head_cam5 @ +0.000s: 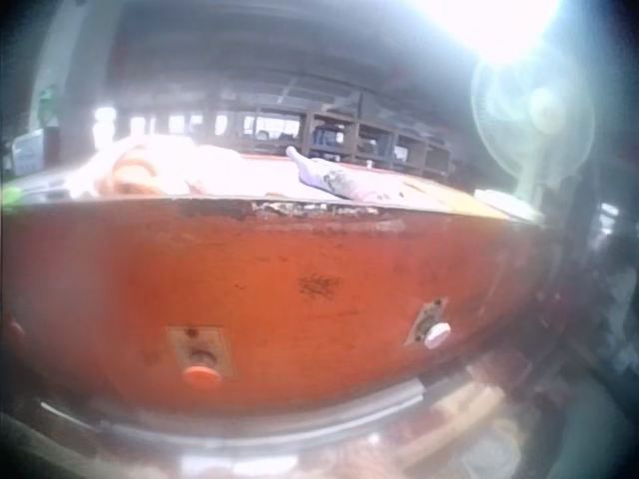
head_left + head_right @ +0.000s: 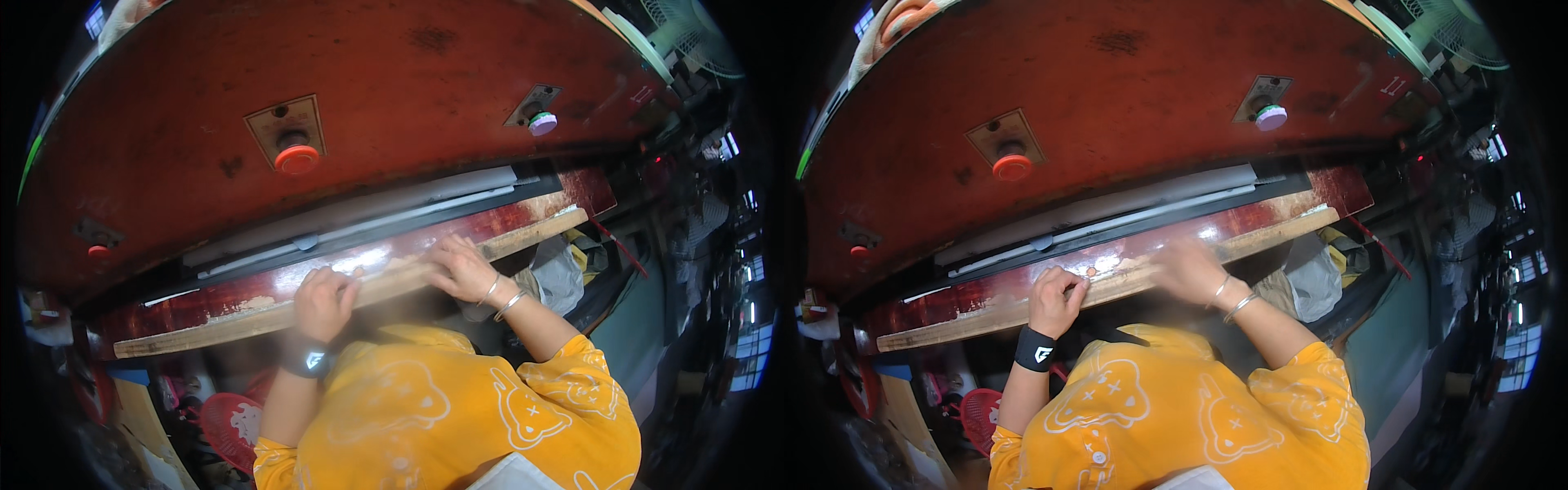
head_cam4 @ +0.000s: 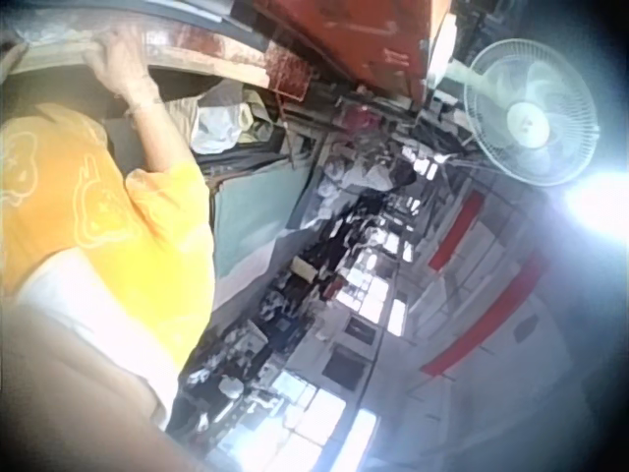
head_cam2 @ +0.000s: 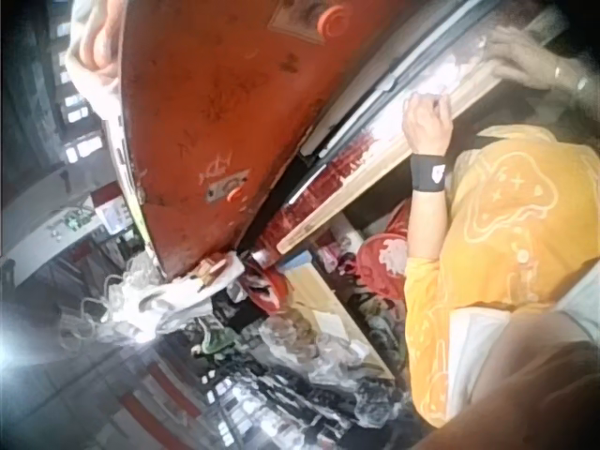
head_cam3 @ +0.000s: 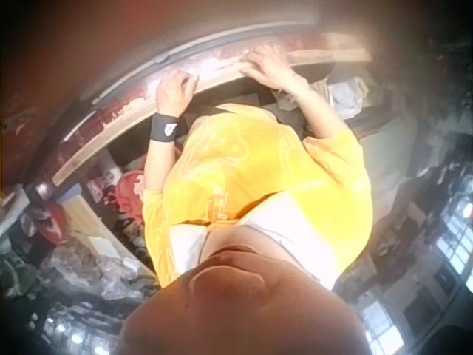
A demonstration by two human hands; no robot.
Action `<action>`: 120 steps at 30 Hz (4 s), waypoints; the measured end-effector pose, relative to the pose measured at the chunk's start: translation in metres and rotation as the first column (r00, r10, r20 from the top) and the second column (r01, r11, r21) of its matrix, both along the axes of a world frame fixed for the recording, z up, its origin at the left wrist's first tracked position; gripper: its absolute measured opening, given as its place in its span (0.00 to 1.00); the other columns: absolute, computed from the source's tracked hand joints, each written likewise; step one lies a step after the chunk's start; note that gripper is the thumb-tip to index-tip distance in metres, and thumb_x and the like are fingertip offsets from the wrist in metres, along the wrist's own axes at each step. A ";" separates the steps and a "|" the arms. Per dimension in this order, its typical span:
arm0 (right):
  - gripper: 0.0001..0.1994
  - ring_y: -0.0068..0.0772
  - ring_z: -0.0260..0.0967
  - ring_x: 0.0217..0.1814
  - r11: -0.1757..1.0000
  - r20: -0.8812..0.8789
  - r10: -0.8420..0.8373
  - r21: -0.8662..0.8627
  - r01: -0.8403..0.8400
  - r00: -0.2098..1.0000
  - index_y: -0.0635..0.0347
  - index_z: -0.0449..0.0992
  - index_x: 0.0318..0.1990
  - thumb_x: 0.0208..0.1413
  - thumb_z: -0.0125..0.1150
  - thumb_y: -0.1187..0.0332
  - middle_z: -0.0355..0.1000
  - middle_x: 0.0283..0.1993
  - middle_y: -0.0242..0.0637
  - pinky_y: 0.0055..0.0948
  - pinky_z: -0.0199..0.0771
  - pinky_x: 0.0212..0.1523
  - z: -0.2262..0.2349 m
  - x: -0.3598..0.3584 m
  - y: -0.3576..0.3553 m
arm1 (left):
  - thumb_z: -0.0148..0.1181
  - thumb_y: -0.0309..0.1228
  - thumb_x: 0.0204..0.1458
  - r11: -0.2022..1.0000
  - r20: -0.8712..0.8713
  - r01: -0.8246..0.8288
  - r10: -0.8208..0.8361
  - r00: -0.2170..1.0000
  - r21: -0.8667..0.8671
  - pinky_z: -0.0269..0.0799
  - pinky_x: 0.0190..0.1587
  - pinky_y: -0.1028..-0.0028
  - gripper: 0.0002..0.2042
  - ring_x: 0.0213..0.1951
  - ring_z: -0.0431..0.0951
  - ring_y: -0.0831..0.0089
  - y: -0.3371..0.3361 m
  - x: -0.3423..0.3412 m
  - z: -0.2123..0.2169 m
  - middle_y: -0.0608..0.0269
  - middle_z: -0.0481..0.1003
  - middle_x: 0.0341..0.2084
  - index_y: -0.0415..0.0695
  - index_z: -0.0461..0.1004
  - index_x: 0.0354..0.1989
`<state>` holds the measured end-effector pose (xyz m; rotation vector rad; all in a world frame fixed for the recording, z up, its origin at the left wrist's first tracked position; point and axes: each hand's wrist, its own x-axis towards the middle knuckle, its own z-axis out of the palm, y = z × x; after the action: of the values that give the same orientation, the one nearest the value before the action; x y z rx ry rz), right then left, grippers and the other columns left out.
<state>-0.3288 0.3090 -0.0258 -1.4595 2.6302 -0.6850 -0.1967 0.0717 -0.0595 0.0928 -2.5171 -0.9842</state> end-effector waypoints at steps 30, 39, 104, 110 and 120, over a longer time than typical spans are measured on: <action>0.39 0.66 0.45 0.69 0.923 -0.032 -0.371 0.098 0.372 0.928 0.54 0.63 0.62 0.41 0.67 0.51 0.48 0.67 0.64 0.50 0.50 0.67 0.032 -0.140 -0.137 | 0.66 0.32 0.42 0.940 0.112 0.339 -0.341 0.933 0.038 0.73 0.40 0.62 0.09 0.38 0.76 0.58 -0.023 -0.069 0.036 0.58 0.76 0.33 0.43 0.77 0.31; 0.34 0.50 0.57 0.67 0.875 0.508 -0.199 -0.293 0.385 0.838 0.54 0.73 0.57 0.34 0.65 0.63 0.56 0.67 0.53 0.34 0.55 0.64 0.049 -0.174 -0.112 | 0.65 0.32 0.43 0.947 0.229 0.257 -0.211 0.950 -0.195 0.51 0.64 0.51 0.29 0.62 0.59 0.52 -0.049 -0.094 0.035 0.55 0.63 0.60 0.50 0.68 0.58; 0.19 0.51 0.64 0.44 0.997 0.031 -0.065 -0.048 0.066 0.997 0.59 0.75 0.47 0.47 0.64 0.61 0.68 0.40 0.46 0.41 0.65 0.49 -0.005 0.003 0.033 | 0.62 0.28 0.47 0.992 -0.006 0.006 -0.007 1.000 -0.124 0.65 0.32 0.62 0.07 0.29 0.70 0.54 0.030 -0.016 -0.003 0.53 0.70 0.22 0.38 0.75 0.23; 0.18 0.46 0.69 0.55 0.984 0.614 -0.067 0.170 -0.049 0.787 0.59 0.77 0.48 0.51 0.61 0.61 0.72 0.48 0.51 0.39 0.65 0.58 0.027 -0.065 0.032 | 0.62 0.29 0.47 0.995 0.086 0.050 -0.042 0.995 -0.087 0.66 0.32 0.62 0.08 0.28 0.71 0.53 0.025 -0.025 0.004 0.53 0.70 0.21 0.38 0.74 0.22; 0.37 0.61 0.49 0.67 0.892 -0.031 -0.449 0.037 0.450 0.893 0.55 0.66 0.60 0.37 0.69 0.59 0.53 0.66 0.58 0.43 0.54 0.66 0.028 -0.167 -0.086 | 0.64 0.28 0.42 0.943 0.074 0.183 -0.169 0.983 -0.277 0.58 0.59 0.52 0.21 0.57 0.64 0.47 -0.012 -0.092 0.034 0.50 0.68 0.53 0.43 0.73 0.49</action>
<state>-0.4958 0.2234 0.0020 -0.8443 3.0072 -0.6346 -0.2891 0.0601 -0.0258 -0.2013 -2.7202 -0.6807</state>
